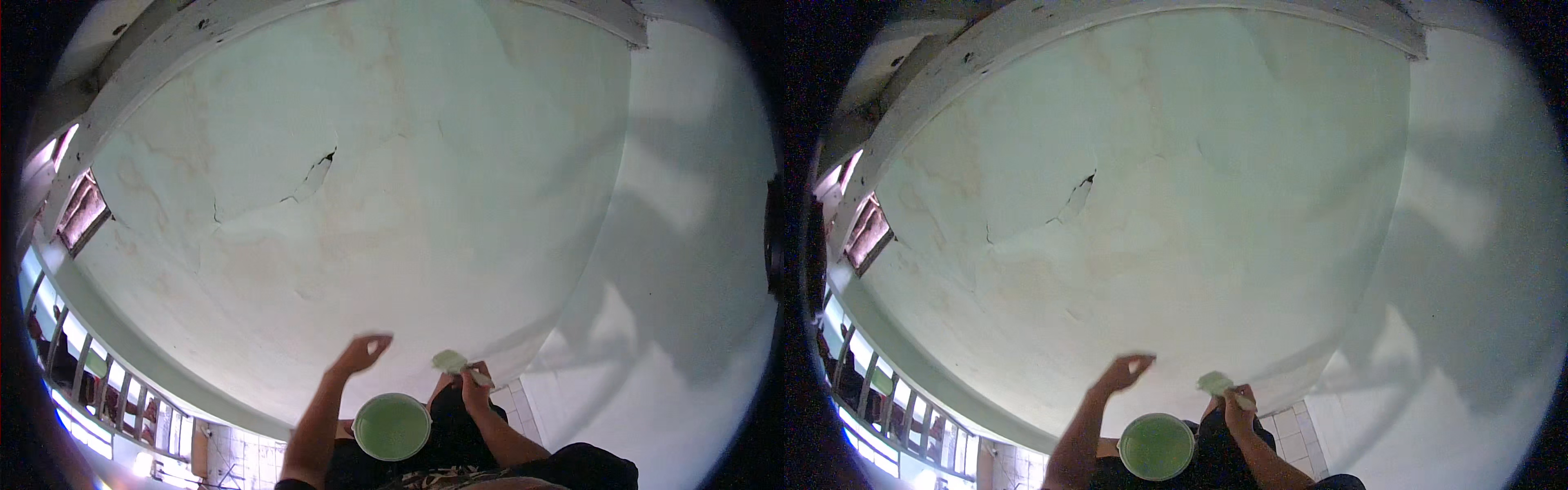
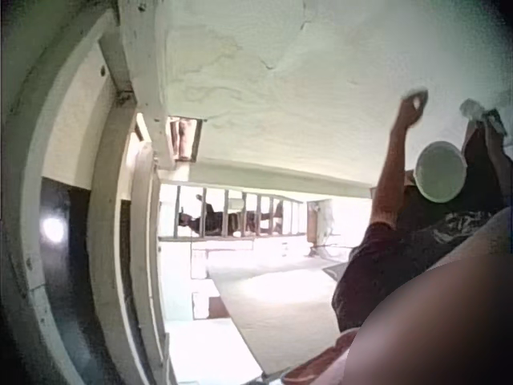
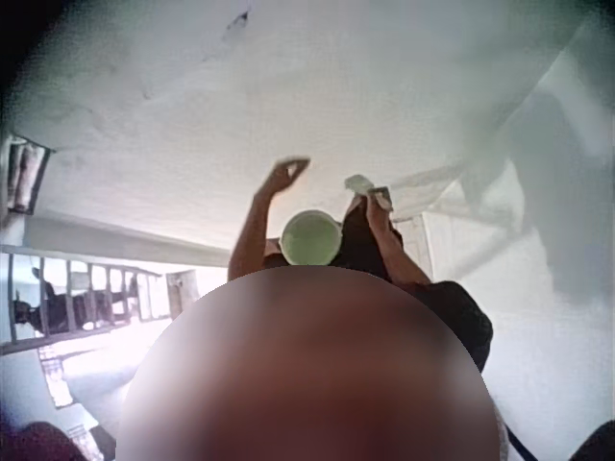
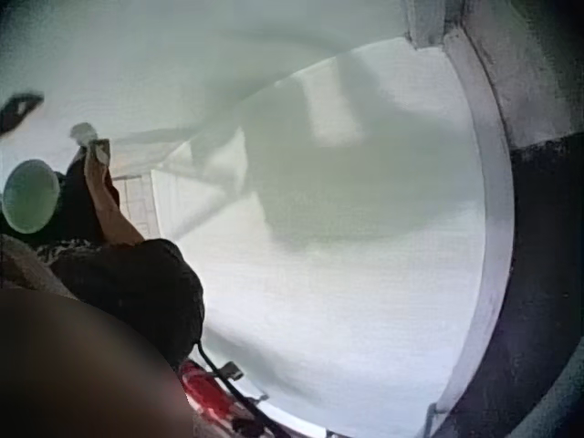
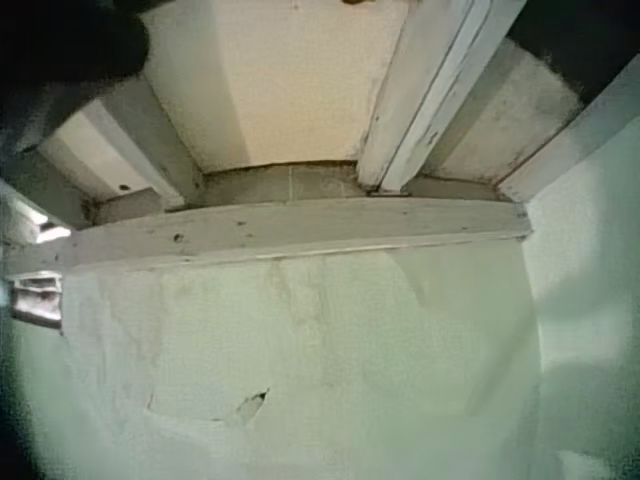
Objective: The person applies a liquid from a bowl to a damaged section of a ceiling using a brush.
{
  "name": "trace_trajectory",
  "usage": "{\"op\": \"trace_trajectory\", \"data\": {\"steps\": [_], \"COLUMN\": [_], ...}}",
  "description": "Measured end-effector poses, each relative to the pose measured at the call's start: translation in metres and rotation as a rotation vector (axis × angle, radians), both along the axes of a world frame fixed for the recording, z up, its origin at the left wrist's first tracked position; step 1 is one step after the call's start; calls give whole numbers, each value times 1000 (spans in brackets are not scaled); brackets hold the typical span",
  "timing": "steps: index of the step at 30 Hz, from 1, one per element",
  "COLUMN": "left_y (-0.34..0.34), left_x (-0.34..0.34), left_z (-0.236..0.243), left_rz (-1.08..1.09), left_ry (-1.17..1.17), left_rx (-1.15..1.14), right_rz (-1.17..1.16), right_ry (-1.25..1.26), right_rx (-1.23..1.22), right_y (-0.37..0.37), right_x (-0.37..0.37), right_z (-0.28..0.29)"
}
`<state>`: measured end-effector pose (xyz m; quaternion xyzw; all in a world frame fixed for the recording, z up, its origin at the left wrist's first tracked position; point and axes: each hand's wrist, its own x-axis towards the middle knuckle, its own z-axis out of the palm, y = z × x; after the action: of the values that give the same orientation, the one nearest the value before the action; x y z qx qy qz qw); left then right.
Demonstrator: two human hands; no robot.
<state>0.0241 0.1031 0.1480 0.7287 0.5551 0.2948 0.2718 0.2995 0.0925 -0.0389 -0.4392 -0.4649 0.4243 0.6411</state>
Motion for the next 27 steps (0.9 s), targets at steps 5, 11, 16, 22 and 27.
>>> {"op": "trace_trajectory", "data": {"steps": [5,11,16,22,27], "left_y": [-70,-102,-101,-100,-111], "left_x": [-23,-14,-18,-26,-20], "left_z": [-85,-75,-89,-110,-118], "left_rz": [63,269,309,307,446], "left_ry": [-241,-290,-605,-518,-811], "left_rx": [-507,-506,-525,-462,-646], "right_rz": [212,365,470,410,418], "right_ry": [165,214,286,118,307], "right_rx": [-38,-95,-308,-239,-275], "right_y": [-30,-32,-30,-56,-67], "right_x": [-15,-42,-54,-48,-35], "right_z": [45,85,57,88,92]}}
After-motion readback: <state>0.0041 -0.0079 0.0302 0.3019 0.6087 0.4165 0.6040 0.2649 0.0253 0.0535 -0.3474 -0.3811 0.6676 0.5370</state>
